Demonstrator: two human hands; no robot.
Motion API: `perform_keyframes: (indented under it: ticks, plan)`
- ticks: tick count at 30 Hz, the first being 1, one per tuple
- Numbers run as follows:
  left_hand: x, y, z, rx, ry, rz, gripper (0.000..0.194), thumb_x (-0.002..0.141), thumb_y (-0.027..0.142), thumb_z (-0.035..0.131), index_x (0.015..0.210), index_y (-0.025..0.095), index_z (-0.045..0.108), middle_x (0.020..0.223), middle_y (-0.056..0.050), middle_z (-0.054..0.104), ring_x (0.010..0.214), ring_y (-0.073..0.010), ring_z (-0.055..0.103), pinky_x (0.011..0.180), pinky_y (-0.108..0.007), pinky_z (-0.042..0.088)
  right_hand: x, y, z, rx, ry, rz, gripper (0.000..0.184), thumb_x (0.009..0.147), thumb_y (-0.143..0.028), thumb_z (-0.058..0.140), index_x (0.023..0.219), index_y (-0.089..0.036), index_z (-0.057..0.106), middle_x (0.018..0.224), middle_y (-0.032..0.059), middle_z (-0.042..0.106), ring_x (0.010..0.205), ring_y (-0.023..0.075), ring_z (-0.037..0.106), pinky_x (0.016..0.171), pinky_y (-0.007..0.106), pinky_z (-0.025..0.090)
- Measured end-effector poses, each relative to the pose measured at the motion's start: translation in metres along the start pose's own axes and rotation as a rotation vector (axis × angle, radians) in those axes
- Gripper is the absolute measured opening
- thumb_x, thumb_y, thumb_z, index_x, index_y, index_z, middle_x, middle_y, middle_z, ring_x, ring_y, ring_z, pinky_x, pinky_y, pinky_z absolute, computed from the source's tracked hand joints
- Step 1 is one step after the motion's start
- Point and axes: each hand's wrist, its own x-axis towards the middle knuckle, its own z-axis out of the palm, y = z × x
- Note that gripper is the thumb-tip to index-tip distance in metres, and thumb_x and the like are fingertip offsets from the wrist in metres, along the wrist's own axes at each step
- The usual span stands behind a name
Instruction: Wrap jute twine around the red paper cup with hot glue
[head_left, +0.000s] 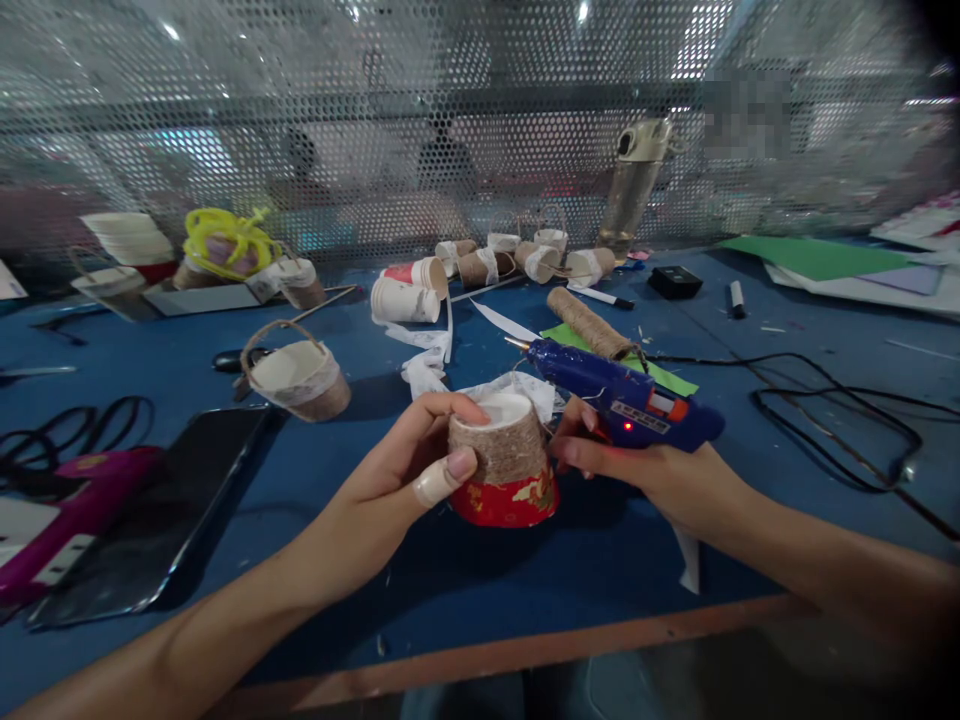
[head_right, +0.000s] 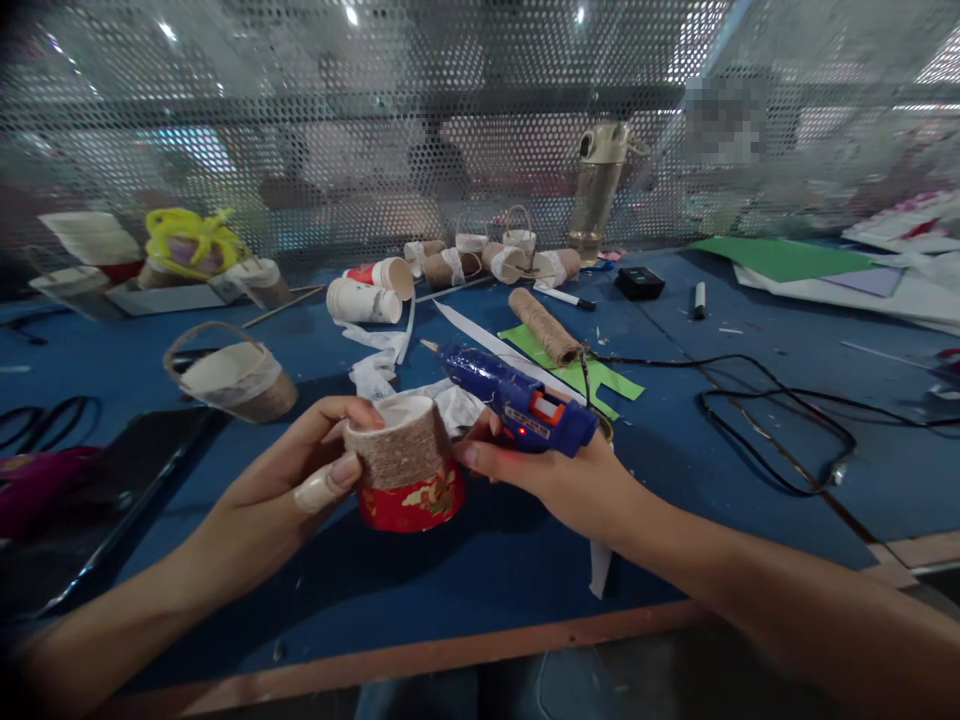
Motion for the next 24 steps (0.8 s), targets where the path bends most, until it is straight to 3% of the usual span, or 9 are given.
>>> perform_keyframes:
  ticks: [9,13,20,24]
  plan:
    - [0.000,0.000,0.000,-0.007,0.009,-0.029,0.020,0.102,0.027,0.058,0.120,0.033,0.065,0.120,0.000,0.066,0.108,-0.0153,0.061,0.088,-0.021,0.048,-0.002,-0.001,0.003,-0.041,0.066,-0.028,0.025,0.078,-0.032,0.083,0.074,-0.023,0.059,0.079,-0.0025,0.067,0.071,0.0122,0.061,0.074,0.026,0.058]
    - [0.000,-0.001,0.003,-0.023,0.015,-0.063,0.027,0.095,0.031,0.070,0.121,0.032,0.063,0.120,-0.001,0.065,0.106,-0.0183,0.062,0.087,-0.025,0.050,-0.003,0.001,0.008,-0.073,0.074,-0.034,0.025,0.075,-0.031,0.085,0.075,-0.025,0.061,0.078,-0.0031,0.066,0.076,0.0146,0.065,0.074,0.027,0.059]
    - [0.006,0.006,0.012,-0.008,0.172,-0.093,0.024,0.087,0.031,0.079,0.104,0.029,0.063,0.100,0.001,0.067,0.091,-0.0158,0.062,0.077,-0.023,0.049,-0.003,-0.005,0.012,-0.054,0.062,-0.043,0.024,0.077,-0.029,0.084,0.073,-0.025,0.060,0.074,-0.0032,0.065,0.069,0.0133,0.060,0.072,0.028,0.059]
    - [0.005,0.008,0.011,-0.015,0.155,-0.078,0.022,0.088,0.030,0.078,0.105,0.029,0.064,0.097,0.001,0.068,0.088,-0.0167,0.063,0.072,-0.023,0.049,-0.004,-0.007,0.014,-0.044,0.067,-0.036,0.022,0.078,-0.029,0.081,0.072,-0.025,0.060,0.069,-0.0039,0.063,0.064,0.0135,0.060,0.072,0.030,0.059]
